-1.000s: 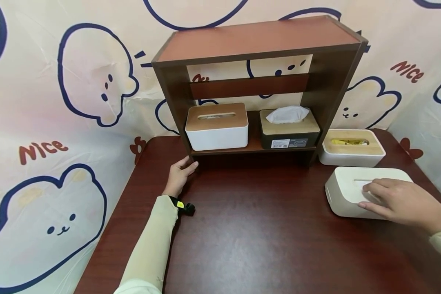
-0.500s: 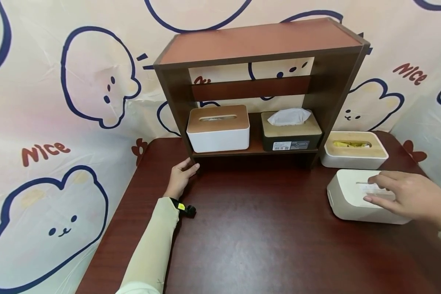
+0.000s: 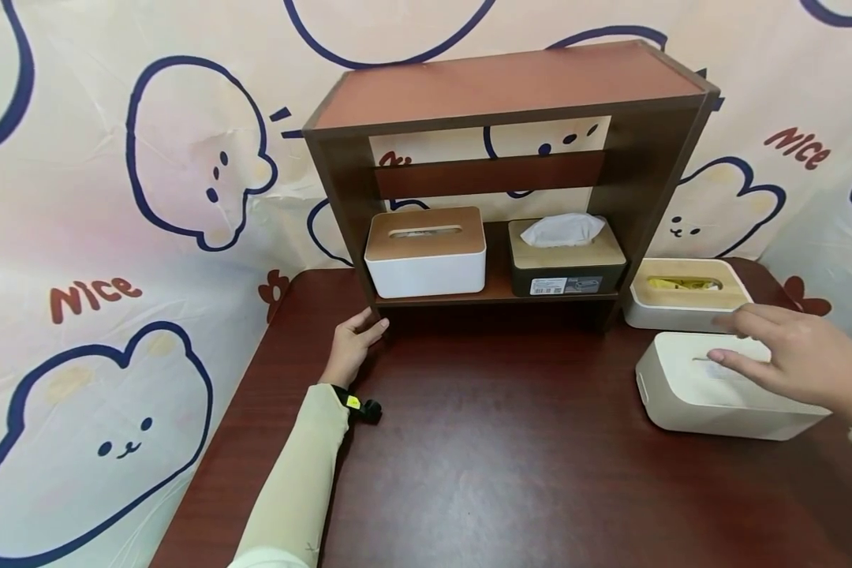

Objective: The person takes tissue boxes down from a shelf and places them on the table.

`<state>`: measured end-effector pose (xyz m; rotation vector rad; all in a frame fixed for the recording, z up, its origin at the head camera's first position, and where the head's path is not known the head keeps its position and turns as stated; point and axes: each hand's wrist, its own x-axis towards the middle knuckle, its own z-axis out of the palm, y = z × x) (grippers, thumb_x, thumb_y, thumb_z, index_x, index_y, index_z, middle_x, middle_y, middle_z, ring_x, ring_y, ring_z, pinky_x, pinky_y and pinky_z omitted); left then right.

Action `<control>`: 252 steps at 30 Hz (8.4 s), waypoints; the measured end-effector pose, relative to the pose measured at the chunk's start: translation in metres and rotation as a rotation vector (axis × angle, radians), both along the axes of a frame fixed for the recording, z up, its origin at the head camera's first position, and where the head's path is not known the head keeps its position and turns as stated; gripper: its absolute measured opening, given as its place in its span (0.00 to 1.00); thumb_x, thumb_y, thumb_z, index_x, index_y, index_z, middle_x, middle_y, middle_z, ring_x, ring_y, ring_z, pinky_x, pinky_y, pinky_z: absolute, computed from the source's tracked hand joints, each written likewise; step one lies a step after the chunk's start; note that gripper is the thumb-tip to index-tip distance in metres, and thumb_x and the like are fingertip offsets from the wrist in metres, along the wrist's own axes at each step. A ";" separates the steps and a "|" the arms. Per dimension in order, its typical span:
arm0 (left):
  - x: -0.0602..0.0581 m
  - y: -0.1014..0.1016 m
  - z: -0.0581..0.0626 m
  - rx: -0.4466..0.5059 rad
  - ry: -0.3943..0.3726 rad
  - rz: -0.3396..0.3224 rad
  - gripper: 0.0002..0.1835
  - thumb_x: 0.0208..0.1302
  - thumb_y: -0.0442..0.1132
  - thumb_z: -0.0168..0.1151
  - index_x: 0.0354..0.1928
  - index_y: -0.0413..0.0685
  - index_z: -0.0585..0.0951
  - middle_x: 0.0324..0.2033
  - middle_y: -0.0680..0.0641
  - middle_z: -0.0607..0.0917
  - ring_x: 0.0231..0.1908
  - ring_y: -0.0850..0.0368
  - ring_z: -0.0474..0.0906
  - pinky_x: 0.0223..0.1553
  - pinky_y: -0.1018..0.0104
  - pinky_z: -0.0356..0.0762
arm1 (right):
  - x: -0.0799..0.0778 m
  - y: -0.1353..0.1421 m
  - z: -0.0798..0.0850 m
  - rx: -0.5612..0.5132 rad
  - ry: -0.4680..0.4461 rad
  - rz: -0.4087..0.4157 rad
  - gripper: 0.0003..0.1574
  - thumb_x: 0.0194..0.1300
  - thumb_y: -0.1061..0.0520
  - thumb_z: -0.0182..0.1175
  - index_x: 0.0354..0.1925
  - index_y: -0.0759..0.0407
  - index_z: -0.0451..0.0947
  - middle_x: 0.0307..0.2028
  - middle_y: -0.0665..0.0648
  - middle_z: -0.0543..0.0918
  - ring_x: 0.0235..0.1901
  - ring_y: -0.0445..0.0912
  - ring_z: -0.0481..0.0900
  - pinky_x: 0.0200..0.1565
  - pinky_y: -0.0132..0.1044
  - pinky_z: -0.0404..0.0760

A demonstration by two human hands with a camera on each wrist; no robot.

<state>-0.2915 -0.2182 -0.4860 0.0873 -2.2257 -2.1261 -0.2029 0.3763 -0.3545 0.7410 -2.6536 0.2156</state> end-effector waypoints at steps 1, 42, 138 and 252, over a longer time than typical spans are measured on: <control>-0.001 0.001 0.000 0.008 0.002 -0.004 0.36 0.61 0.44 0.71 0.68 0.41 0.70 0.67 0.44 0.69 0.61 0.53 0.71 0.51 0.66 0.77 | 0.000 0.000 0.001 -0.006 -0.013 -0.017 0.28 0.48 0.44 0.75 0.42 0.60 0.80 0.35 0.56 0.83 0.34 0.53 0.80 0.37 0.58 0.79; -0.003 0.002 -0.004 0.024 0.002 0.015 0.36 0.61 0.43 0.71 0.68 0.39 0.69 0.67 0.42 0.69 0.58 0.51 0.73 0.50 0.68 0.77 | -0.052 -0.022 0.044 -0.261 -0.131 -0.108 0.24 0.75 0.48 0.51 0.60 0.61 0.73 0.46 0.63 0.81 0.41 0.58 0.79 0.41 0.50 0.72; 0.002 0.001 -0.003 0.007 0.001 0.003 0.36 0.62 0.43 0.69 0.69 0.39 0.67 0.68 0.41 0.66 0.58 0.49 0.74 0.51 0.66 0.77 | -0.133 -0.078 0.011 -1.337 -0.271 0.251 0.21 0.72 0.60 0.55 0.61 0.62 0.76 0.48 0.54 0.82 0.46 0.45 0.79 0.45 0.25 0.78; 0.041 0.130 0.137 -1.156 0.857 -0.507 0.13 0.65 0.42 0.66 0.49 0.46 0.86 0.45 0.51 0.86 0.48 0.57 0.81 0.52 0.59 0.77 | -0.140 -0.075 -0.023 -1.498 -0.483 0.333 0.15 0.69 0.54 0.61 0.52 0.57 0.85 0.48 0.48 0.84 0.48 0.44 0.78 0.45 0.33 0.79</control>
